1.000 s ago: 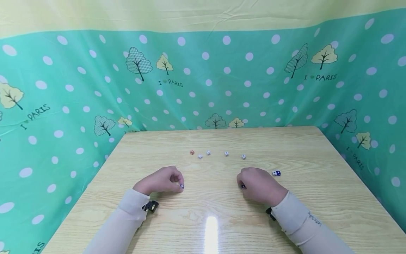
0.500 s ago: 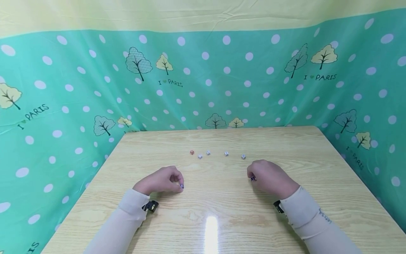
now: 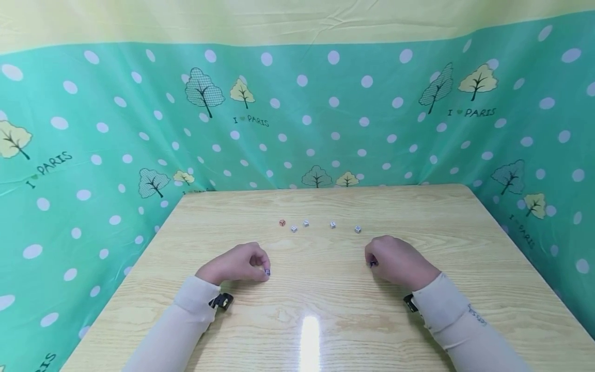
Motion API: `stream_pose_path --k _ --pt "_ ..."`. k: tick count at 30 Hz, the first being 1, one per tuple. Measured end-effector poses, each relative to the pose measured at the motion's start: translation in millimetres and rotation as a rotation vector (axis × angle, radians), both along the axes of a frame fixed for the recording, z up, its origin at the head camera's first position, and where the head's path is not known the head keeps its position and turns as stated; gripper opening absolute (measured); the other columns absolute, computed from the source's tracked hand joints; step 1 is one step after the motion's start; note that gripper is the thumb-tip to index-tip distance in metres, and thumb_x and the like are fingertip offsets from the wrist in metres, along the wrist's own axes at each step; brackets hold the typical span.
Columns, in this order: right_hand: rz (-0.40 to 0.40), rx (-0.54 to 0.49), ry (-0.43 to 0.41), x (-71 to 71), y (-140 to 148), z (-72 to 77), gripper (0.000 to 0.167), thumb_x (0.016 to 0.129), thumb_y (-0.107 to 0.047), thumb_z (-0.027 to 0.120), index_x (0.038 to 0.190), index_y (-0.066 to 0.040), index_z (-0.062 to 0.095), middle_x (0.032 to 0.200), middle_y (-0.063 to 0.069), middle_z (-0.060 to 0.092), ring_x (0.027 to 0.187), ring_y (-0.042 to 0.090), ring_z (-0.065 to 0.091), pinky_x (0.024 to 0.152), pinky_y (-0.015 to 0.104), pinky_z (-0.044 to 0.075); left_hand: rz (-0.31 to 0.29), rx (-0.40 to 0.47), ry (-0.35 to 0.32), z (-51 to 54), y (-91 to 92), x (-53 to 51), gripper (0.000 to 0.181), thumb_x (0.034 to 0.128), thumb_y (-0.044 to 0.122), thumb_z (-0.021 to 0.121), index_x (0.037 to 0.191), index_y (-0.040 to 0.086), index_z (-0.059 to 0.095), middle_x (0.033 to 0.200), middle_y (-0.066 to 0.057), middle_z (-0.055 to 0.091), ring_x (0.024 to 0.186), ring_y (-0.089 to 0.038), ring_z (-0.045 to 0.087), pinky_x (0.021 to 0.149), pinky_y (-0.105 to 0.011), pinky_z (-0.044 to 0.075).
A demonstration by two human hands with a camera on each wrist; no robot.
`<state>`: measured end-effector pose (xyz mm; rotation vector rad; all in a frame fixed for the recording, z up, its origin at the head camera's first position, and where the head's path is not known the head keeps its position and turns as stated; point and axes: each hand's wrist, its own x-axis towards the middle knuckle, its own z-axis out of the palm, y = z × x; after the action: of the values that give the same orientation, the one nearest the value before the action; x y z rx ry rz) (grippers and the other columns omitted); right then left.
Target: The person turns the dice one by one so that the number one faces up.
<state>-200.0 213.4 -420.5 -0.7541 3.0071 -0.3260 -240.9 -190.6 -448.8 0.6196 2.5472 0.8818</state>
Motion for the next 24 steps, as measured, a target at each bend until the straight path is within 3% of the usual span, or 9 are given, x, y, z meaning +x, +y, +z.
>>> stream_pose_path --k 4,7,13,18,24 --pt "-0.005 -0.035 -0.014 -0.4 11 -2.4 0.016 0.082 -0.009 0.084 0.087 -0.022 0.075 0.090 -0.009 0.068 0.083 0.011 0.062 0.075 0.035 0.055 0.001 -0.001 -0.001 -1.1 0.4 0.3 0.016 0.0816 0.019 0.088 0.079 0.020 0.072 0.088 -0.002 0.058 0.084 -0.018 0.051 0.070 -0.032 0.043" --pt "-0.016 -0.062 0.016 -0.6 21 -5.4 0.017 0.080 -0.019 0.088 0.092 -0.025 0.078 0.104 -0.002 0.068 0.099 0.022 0.063 0.088 0.047 0.054 0.003 -0.004 -0.002 -0.6 -0.1 0.6 0.016 0.0815 0.019 0.088 0.079 0.020 0.072 0.089 -0.003 0.058 0.085 -0.019 0.051 0.070 -0.033 0.043" --pt "-0.059 -0.146 0.021 -1.4 37 -12.8 0.023 0.076 -0.031 0.092 0.095 -0.032 0.080 0.137 0.018 0.061 0.131 0.049 0.048 0.106 0.071 0.033 0.001 -0.009 -0.003 1.6 -0.6 0.4 0.016 0.0816 0.018 0.088 0.079 0.019 0.072 0.089 -0.003 0.058 0.084 -0.019 0.050 0.071 -0.033 0.043" --pt "-0.061 -0.207 0.000 -4.3 39 -18.9 0.018 0.077 -0.033 0.092 0.089 -0.038 0.079 0.142 0.021 0.058 0.137 0.052 0.042 0.108 0.081 0.017 0.001 -0.011 -0.004 3.2 -0.5 1.9 0.015 0.0823 0.018 0.087 0.080 0.019 0.072 0.088 -0.002 0.059 0.081 -0.019 0.052 0.069 -0.033 0.044" --pt "-0.081 -0.203 -0.013 -6.7 38 -20.0 0.022 0.076 -0.026 0.093 0.079 -0.041 0.077 0.140 0.016 0.061 0.138 0.049 0.044 0.107 0.085 0.013 0.011 -0.021 0.005 3.5 0.0 3.6 0.016 0.0821 0.019 0.087 0.080 0.020 0.071 0.091 -0.002 0.058 0.084 -0.019 0.051 0.071 -0.033 0.043"
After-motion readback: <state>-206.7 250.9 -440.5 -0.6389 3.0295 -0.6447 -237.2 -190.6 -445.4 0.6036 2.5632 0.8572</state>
